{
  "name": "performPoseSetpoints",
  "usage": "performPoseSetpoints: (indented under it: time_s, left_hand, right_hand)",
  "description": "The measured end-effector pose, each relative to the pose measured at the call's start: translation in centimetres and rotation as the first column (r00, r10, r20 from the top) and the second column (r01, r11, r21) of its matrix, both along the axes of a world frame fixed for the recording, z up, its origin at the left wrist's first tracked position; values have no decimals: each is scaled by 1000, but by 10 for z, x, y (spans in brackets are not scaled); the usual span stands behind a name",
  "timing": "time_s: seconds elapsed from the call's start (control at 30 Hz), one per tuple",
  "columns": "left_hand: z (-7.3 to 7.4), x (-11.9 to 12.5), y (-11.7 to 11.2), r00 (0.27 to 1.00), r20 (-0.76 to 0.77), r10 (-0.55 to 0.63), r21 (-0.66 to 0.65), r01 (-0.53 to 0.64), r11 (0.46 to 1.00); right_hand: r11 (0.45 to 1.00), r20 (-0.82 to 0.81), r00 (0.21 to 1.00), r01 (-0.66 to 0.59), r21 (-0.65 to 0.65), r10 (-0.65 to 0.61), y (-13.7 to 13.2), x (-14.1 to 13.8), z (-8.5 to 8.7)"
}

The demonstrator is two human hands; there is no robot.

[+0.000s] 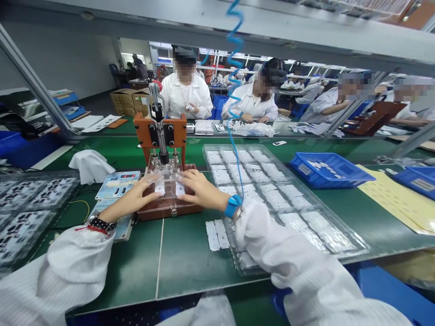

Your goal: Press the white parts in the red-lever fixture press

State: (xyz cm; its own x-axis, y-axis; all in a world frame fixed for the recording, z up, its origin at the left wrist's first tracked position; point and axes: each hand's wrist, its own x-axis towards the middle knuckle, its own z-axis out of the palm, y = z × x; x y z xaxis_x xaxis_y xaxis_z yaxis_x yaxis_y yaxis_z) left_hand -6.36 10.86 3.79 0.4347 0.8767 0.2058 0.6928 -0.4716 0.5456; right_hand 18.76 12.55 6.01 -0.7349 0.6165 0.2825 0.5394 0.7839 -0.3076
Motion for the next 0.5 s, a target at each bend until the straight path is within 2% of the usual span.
performPoseSetpoints:
  time_s: [0.1,0.17,0.3,0.5]
  left_hand:
    - [10,1,-1,992,-5,126,72,-125,989]
    - [20,1,-1,980,-78,184,49,-181,982]
    - [37,1,2,977,-191,94,-76,-110,991]
    - [42,-1,13,986,-168,-2,-172,-28,985]
  right_hand:
    - [1000,50,999,20,-8,-19,16,-12,-2]
    - [1000,80,997,7,-30,-4,20,-15,-2]
    - [998,125,992,11,-70,-2,17,-15,-1]
    - [993,92,995,35,-113,-24,17,-12,-7]
